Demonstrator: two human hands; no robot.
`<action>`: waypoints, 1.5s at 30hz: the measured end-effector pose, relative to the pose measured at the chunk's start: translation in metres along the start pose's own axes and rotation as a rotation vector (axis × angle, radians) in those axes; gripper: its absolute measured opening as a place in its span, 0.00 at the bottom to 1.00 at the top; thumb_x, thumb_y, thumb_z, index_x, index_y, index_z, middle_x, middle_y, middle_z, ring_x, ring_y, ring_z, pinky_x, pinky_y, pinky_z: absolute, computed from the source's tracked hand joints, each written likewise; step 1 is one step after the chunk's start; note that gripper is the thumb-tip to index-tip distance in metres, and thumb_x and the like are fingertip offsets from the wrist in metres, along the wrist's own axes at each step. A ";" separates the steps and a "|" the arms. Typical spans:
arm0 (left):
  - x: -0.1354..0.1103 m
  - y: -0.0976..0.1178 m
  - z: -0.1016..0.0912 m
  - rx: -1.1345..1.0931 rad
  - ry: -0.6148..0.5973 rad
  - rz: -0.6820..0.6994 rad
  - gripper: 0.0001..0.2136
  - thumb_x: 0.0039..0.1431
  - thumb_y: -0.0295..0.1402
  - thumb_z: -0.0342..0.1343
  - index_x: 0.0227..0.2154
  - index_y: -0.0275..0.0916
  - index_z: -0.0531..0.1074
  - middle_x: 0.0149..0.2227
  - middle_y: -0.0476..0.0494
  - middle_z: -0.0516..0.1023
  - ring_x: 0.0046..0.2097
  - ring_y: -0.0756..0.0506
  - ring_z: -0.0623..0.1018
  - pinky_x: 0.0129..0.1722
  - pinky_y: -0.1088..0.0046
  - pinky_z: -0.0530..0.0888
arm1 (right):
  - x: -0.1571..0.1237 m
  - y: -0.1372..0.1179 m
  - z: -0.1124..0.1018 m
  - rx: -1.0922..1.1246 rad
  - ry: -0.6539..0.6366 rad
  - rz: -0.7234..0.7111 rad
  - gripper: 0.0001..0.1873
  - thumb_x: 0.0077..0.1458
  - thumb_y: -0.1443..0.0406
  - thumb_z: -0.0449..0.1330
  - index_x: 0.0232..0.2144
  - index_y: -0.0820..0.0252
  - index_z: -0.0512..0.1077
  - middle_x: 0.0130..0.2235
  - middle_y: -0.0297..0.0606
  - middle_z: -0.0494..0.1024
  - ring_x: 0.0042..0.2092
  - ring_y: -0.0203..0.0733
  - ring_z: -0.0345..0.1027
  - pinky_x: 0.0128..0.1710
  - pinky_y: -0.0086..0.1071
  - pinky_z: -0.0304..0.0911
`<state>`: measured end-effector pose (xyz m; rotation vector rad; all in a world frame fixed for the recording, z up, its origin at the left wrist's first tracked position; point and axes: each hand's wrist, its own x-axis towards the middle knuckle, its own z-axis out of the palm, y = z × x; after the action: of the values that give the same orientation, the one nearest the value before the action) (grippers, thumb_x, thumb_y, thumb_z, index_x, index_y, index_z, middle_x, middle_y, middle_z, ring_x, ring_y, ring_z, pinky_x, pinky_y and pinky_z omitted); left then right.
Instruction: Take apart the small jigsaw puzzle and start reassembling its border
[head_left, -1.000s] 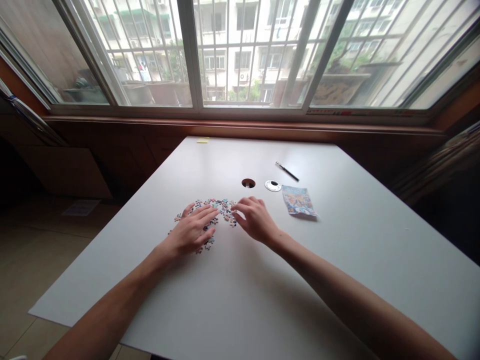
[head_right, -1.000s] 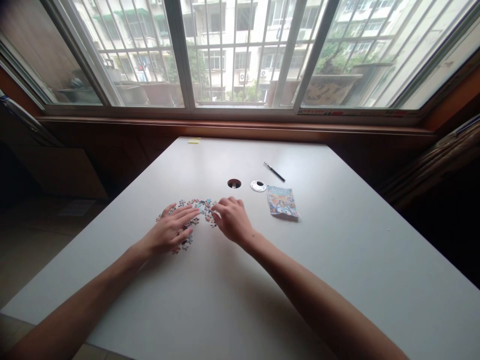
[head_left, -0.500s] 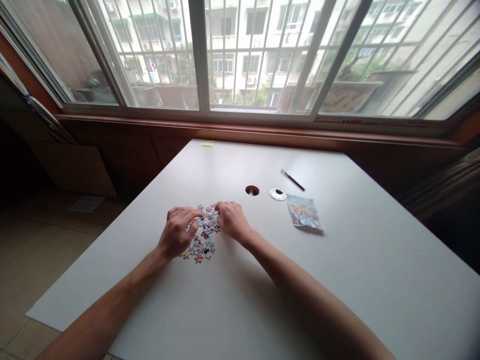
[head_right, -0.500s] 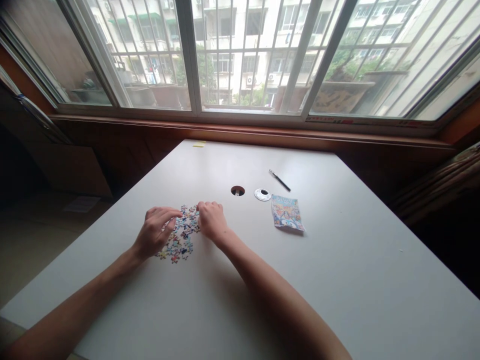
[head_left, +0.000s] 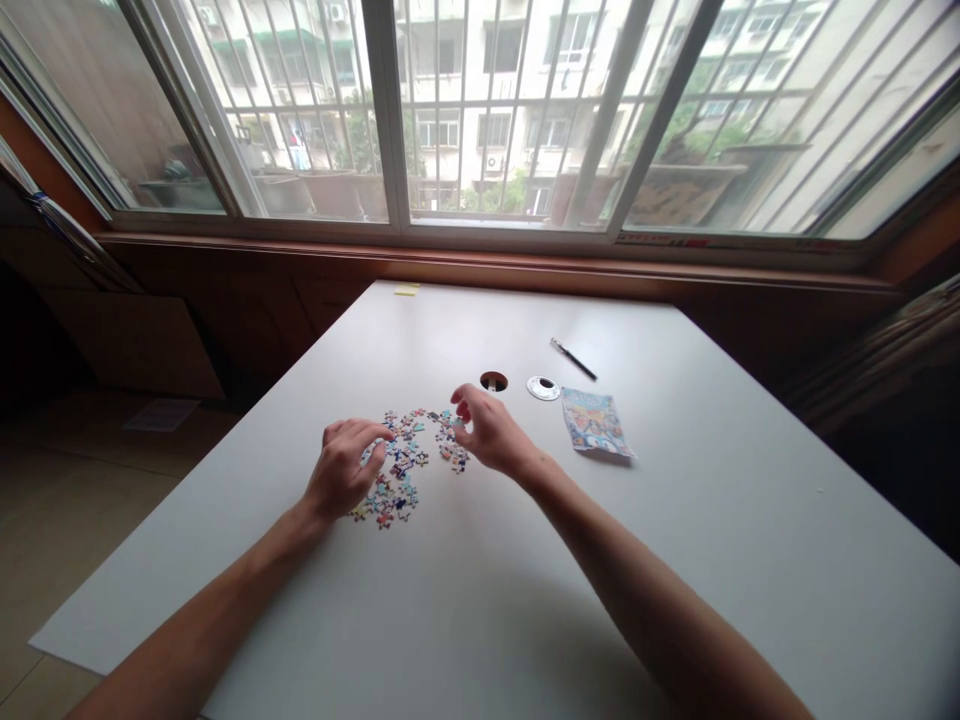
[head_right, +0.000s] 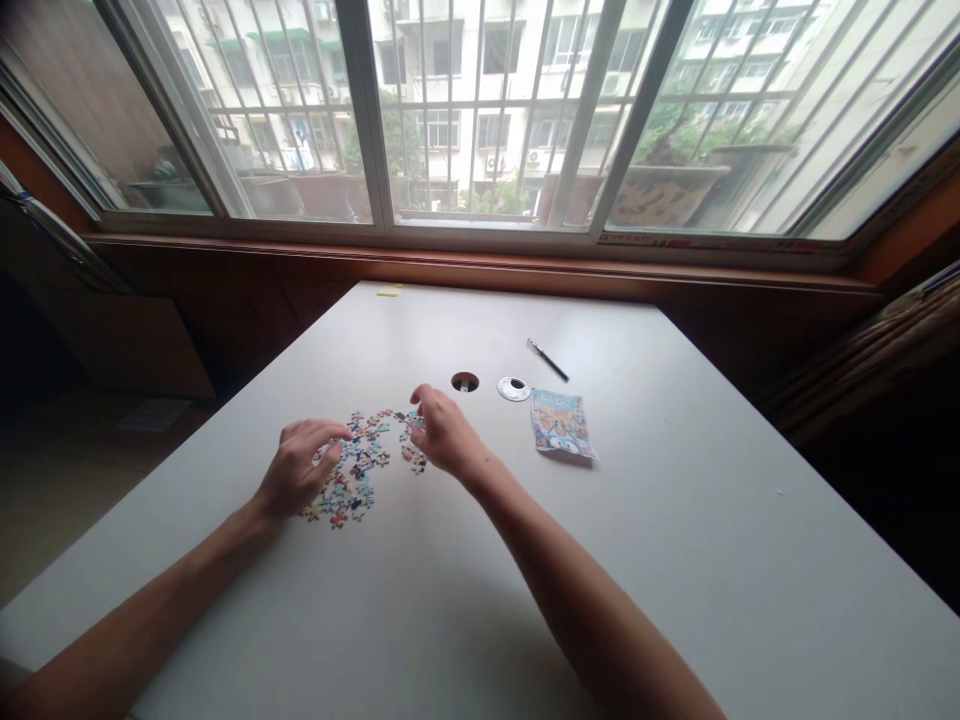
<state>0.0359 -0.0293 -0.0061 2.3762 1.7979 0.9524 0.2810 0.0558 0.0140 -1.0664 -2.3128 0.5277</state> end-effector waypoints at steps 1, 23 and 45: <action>0.000 -0.001 0.000 0.004 -0.003 -0.001 0.12 0.66 0.34 0.45 0.39 0.43 0.75 0.44 0.46 0.81 0.50 0.42 0.76 0.55 0.58 0.63 | -0.013 0.006 -0.009 0.009 0.001 -0.010 0.16 0.53 0.72 0.57 0.46 0.61 0.64 0.41 0.42 0.74 0.39 0.40 0.69 0.39 0.33 0.65; 0.074 0.014 0.030 0.252 -0.305 0.212 0.11 0.62 0.30 0.53 0.27 0.42 0.79 0.37 0.44 0.80 0.43 0.41 0.73 0.46 0.60 0.57 | -0.132 0.062 -0.032 -0.080 0.255 -0.028 0.11 0.59 0.73 0.53 0.43 0.55 0.68 0.42 0.41 0.76 0.43 0.46 0.72 0.44 0.40 0.69; 0.008 0.118 0.055 -0.094 -0.442 0.557 0.02 0.60 0.27 0.56 0.33 0.38 0.72 0.38 0.45 0.78 0.39 0.46 0.74 0.41 0.69 0.71 | -0.130 0.064 -0.031 -0.215 0.336 -0.094 0.16 0.55 0.77 0.54 0.43 0.58 0.70 0.46 0.44 0.74 0.49 0.50 0.68 0.50 0.47 0.67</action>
<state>0.1656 -0.0438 -0.0054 2.7880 0.9435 0.4451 0.4072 -0.0031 -0.0360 -1.0458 -2.1379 0.0560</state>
